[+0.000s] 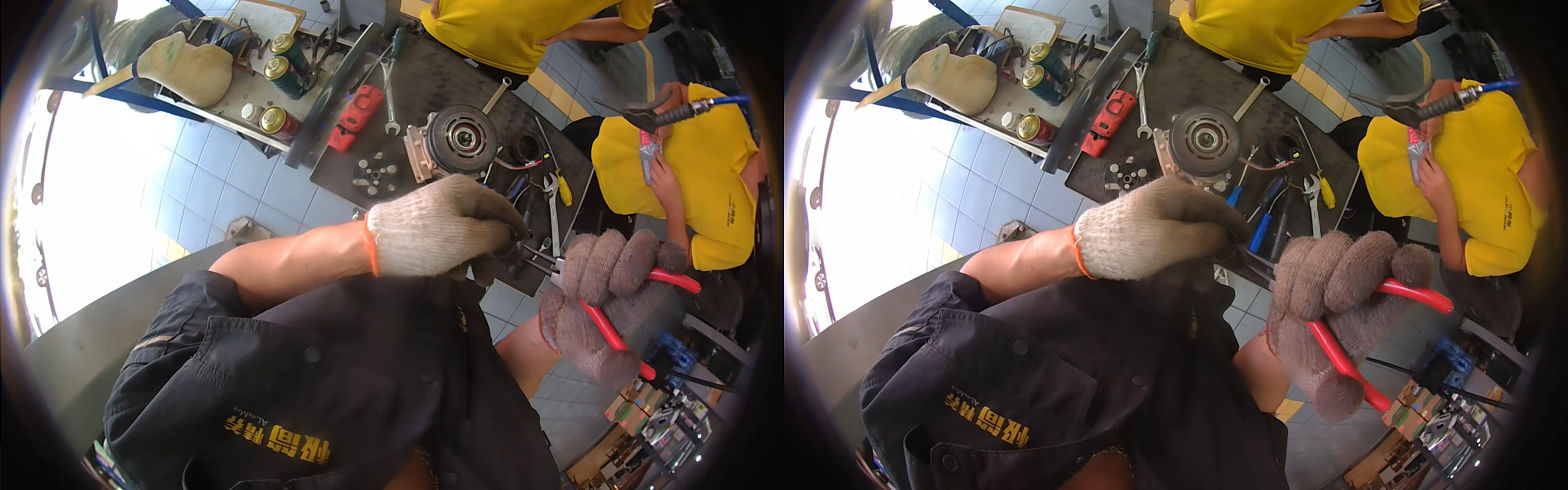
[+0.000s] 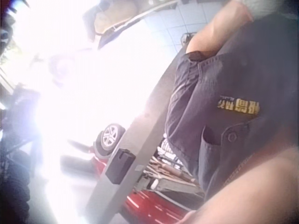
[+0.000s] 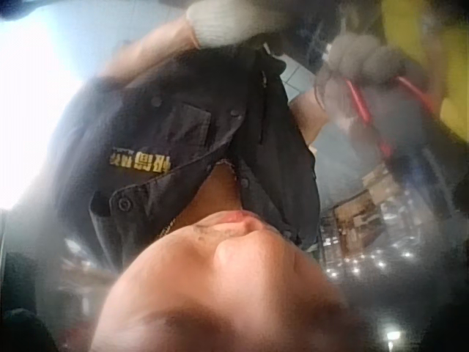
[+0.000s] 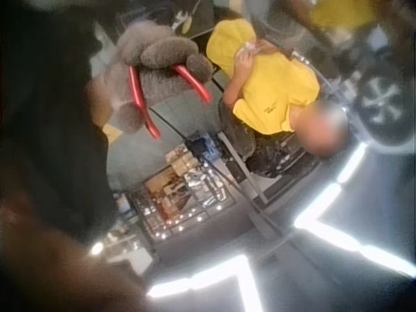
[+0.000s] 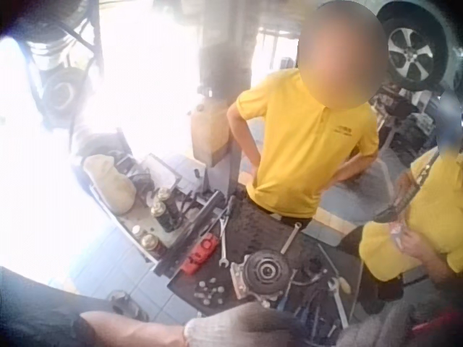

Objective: The person disassembles and reassembles a small compressor on a workbench. They use pliers and a screwdriver to remove and install internal components, including a circular metal part and a spring, then secure the assembly with bolts.

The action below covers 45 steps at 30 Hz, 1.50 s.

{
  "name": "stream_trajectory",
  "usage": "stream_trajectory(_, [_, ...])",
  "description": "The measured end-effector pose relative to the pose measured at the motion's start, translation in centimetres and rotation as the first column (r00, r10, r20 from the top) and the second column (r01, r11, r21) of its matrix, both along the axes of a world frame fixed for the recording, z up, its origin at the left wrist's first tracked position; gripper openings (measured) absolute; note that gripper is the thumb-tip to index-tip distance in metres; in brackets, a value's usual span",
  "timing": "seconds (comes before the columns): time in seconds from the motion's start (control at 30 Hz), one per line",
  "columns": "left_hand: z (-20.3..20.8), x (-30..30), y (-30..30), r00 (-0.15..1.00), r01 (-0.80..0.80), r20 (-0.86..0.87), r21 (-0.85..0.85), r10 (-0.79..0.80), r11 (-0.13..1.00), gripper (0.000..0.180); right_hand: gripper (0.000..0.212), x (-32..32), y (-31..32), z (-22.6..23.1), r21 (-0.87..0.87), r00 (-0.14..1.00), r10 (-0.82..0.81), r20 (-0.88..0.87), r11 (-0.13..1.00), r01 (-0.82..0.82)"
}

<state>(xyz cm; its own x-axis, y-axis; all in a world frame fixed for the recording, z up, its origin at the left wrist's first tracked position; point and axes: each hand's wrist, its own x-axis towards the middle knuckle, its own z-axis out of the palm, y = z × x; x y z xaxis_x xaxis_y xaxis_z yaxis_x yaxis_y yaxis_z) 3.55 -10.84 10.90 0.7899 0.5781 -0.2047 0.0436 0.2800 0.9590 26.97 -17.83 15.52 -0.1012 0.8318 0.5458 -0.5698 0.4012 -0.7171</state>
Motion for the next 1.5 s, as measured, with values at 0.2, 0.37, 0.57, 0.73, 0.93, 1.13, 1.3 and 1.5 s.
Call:
stream_trajectory(0.2, [-0.1,-0.1,-0.2,0.999,0.032,-0.016,-0.066,-0.033,0.997,0.046,0.110,-0.8,0.6,-0.6,0.079,1.000,-0.015,0.009,0.997,0.014])
stream_trajectory(0.37, [0.1,0.2,-0.6,1.000,0.003,0.024,-0.147,0.000,0.989,0.044,0.115,-0.7,0.8,-0.9,0.101,1.000,0.003,0.001,0.995,-0.003])
stream_trajectory(0.57, [0.1,0.4,-0.6,1.000,0.007,0.021,-0.123,-0.005,0.992,0.043,0.123,0.6,0.7,-1.0,0.100,0.997,0.053,0.047,0.993,-0.057])
stream_trajectory(0.73, [-0.1,0.5,-0.7,1.000,0.020,0.026,-0.098,-0.017,0.995,0.043,0.124,1.1,0.6,-1.7,0.139,0.996,-0.037,0.086,0.990,0.025])
stream_trajectory(0.93, [-0.2,0.6,-1.1,1.000,0.025,0.010,-0.072,-0.024,0.997,0.044,0.127,1.3,0.0,-1.7,0.068,0.998,0.053,0.024,0.996,-0.054])
stream_trajectory(1.13, [-0.3,0.9,-1.2,1.000,0.023,-0.011,-0.048,-0.023,0.999,0.044,0.132,1.7,-0.2,-1.6,0.095,0.994,0.009,0.107,0.995,-0.019])
stream_trajectory(1.3, [-0.1,1.1,-1.3,1.000,0.018,-0.013,-0.090,-0.019,0.996,0.043,0.124,1.5,0.0,-2.2,0.176,0.972,-0.084,0.220,0.983,0.045])
stream_trajectory(1.5, [0.0,1.5,-1.2,0.998,0.042,-0.045,-0.125,-0.048,0.991,0.043,0.131,2.2,0.7,-1.8,0.213,0.962,-0.043,0.269,0.977,-0.016])
